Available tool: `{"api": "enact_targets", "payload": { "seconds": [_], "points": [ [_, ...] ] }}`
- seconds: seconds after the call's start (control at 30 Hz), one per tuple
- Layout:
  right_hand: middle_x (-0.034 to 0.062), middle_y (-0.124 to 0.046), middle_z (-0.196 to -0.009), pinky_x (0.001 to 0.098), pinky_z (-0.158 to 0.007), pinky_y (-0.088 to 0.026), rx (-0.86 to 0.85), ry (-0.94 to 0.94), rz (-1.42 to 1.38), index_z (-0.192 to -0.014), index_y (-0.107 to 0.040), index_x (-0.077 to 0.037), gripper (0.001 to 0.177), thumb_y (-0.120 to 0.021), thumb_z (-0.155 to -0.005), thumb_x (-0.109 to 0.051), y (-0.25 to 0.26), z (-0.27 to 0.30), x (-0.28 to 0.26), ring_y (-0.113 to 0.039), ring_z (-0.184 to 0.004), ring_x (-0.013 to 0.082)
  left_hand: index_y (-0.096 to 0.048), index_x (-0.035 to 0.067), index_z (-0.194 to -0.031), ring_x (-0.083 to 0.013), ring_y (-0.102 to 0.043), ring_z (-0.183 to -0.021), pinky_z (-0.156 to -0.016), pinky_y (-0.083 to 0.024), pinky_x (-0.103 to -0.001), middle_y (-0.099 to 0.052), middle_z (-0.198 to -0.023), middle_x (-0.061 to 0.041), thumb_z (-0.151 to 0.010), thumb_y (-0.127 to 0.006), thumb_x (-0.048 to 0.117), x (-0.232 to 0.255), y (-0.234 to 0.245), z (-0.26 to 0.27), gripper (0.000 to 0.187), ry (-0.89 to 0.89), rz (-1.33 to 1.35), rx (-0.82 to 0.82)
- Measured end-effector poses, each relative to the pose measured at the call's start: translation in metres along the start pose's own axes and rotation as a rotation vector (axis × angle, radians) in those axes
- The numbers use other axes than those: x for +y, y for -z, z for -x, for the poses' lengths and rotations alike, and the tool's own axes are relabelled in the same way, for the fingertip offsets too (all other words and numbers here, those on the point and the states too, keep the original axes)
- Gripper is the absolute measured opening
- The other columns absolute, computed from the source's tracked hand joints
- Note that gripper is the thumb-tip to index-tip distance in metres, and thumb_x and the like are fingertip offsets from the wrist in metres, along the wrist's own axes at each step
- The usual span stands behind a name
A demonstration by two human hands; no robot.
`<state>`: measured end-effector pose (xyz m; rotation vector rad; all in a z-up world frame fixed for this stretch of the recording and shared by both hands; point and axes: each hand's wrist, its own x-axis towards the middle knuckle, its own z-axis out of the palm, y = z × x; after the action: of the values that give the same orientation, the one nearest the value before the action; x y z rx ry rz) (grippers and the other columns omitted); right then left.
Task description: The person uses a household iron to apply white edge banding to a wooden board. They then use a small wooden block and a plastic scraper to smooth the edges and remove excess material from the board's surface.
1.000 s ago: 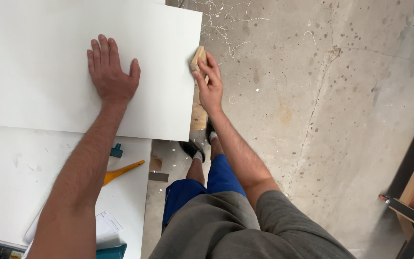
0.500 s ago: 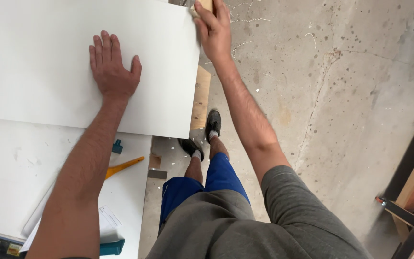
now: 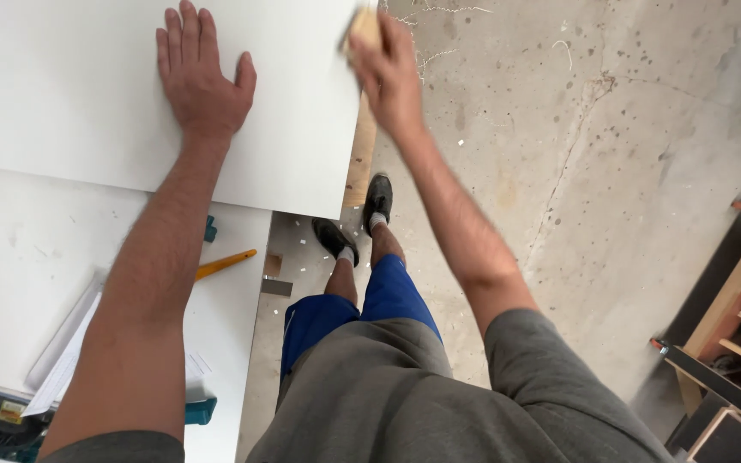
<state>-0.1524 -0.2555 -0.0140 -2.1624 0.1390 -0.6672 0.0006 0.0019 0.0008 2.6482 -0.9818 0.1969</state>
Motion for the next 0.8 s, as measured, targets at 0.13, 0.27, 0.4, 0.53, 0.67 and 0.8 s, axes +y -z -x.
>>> {"api": "enact_targets", "payload": {
  "seconds": [0.13,0.27,0.4,0.53,0.67,0.8],
  "points": [
    [0.0169,-0.049,-0.130,0.0351,-0.082,-0.063,-0.015,-0.833,-0.537,-0.144,-0.047,-0.008,0.068,-0.066,-0.090,-0.044,-0.002,0.119,-0.140,-0.058,-0.107,0.0279,-0.056,-0.012,-0.147,-0.0456,-0.040,-0.141,-0.118,-0.025,-0.057,-0.056,-0.150,-0.029,-0.106,-0.075,0.028,0.000,0.005,-0.001,0.061,-0.042,0.007,0.063],
    [0.0169,-0.043,-0.152,0.0520,-0.098,-0.055,-0.072,0.027,0.018,-0.142,-0.057,-0.029,0.051,-0.076,-0.099,-0.008,-0.014,0.186,-0.116,-0.053,-0.122,0.0376,-0.052,-0.011,-0.150,-0.0436,-0.037,-0.143,-0.119,-0.024,-0.056,-0.050,-0.154,-0.026,-0.107,-0.075,0.028,0.004,0.009,-0.005,0.063,-0.022,-0.004,0.033],
    [0.0190,-0.040,-0.157,0.0605,-0.113,-0.054,-0.074,-0.029,0.039,-0.140,-0.061,-0.028,0.044,-0.076,-0.100,-0.019,-0.013,0.138,-0.065,-0.047,-0.138,0.0437,-0.057,-0.010,-0.146,-0.0431,-0.046,-0.138,-0.118,-0.025,-0.055,-0.056,-0.150,-0.024,-0.107,-0.075,0.027,0.004,0.007,-0.001,0.057,-0.041,-0.015,0.071],
    [0.0152,-0.054,-0.126,0.0330,-0.089,-0.054,0.009,-0.768,-0.461,-0.136,-0.056,-0.004,0.059,-0.071,-0.089,-0.034,-0.003,0.128,-0.171,-0.055,-0.111,0.0250,-0.058,-0.009,-0.143,-0.0412,-0.050,-0.133,-0.117,-0.027,-0.052,-0.062,-0.143,-0.024,-0.105,-0.075,0.029,0.007,0.012,-0.005,0.056,-0.071,-0.021,0.097],
    [0.0207,-0.061,-0.124,0.0482,-0.093,-0.053,-0.510,-0.200,-0.340,-0.124,-0.061,-0.011,0.036,-0.070,-0.094,-0.031,-0.041,0.225,-0.243,-0.059,-0.111,0.0337,-0.057,-0.009,-0.146,-0.0426,-0.045,-0.138,-0.118,-0.024,-0.054,-0.056,-0.149,-0.024,-0.107,-0.074,0.028,0.006,0.010,-0.005,0.056,-0.030,-0.008,0.070],
    [0.0228,-0.054,-0.142,0.0521,-0.098,-0.053,-0.612,0.340,-0.285,-0.121,-0.067,-0.016,0.027,-0.076,-0.096,-0.018,-0.123,0.294,-0.258,-0.057,-0.128,0.0399,-0.055,-0.010,-0.147,-0.0426,-0.043,-0.140,-0.119,-0.024,-0.054,-0.055,-0.151,-0.023,-0.106,-0.073,0.026,0.004,0.006,-0.004,0.057,-0.028,0.001,0.071]
  ]
}}
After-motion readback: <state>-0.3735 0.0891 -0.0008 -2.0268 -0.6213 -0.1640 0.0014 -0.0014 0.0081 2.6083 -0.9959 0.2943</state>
